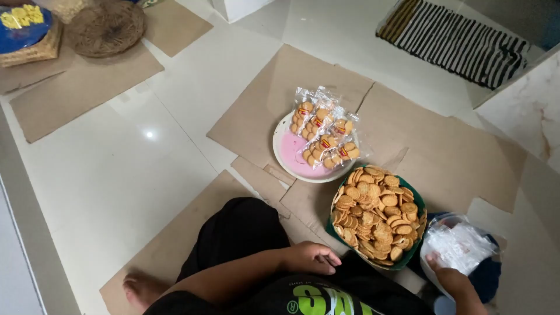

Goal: Manually picking up individual cookies from a bowl and placing them into small plastic bags for packaging.

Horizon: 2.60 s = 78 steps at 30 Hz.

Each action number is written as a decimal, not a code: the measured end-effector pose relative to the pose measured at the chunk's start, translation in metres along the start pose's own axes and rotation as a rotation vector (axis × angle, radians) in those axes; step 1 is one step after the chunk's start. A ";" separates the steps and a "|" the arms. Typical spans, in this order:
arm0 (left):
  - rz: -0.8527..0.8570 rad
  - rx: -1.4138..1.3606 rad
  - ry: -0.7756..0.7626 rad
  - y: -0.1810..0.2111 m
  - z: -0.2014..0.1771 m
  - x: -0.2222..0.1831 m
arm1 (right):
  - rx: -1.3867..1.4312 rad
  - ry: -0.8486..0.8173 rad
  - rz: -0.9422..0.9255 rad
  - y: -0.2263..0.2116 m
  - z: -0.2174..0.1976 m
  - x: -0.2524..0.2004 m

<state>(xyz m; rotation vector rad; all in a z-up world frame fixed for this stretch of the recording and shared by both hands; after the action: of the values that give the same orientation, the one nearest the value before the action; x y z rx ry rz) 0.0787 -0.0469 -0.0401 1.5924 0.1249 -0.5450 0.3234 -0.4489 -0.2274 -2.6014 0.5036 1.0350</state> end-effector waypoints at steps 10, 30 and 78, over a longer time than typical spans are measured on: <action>0.037 0.014 0.021 0.024 0.000 0.012 | -0.783 0.076 -1.149 0.044 0.020 0.039; 0.137 -0.265 -0.002 0.043 0.007 0.042 | -0.544 1.035 -0.135 0.037 -0.139 -0.127; -0.058 -1.070 -0.283 0.104 0.054 0.085 | 0.365 1.269 -1.662 -0.221 -0.078 -0.421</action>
<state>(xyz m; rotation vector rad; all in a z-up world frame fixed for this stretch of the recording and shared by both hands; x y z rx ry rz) 0.1801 -0.1309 0.0194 0.4678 0.2046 -0.5948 0.1778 -0.1932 0.1539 -1.8702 -1.0347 -1.0918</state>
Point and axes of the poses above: each hand's wrist, its own x-axis towards the middle knuckle, its own z-axis out of the palm, y = z × x, the point moved 10 cm from there along x, towards the middle knuckle, and after that the axes turned 14 degrees about y, right-handed, at the moved point
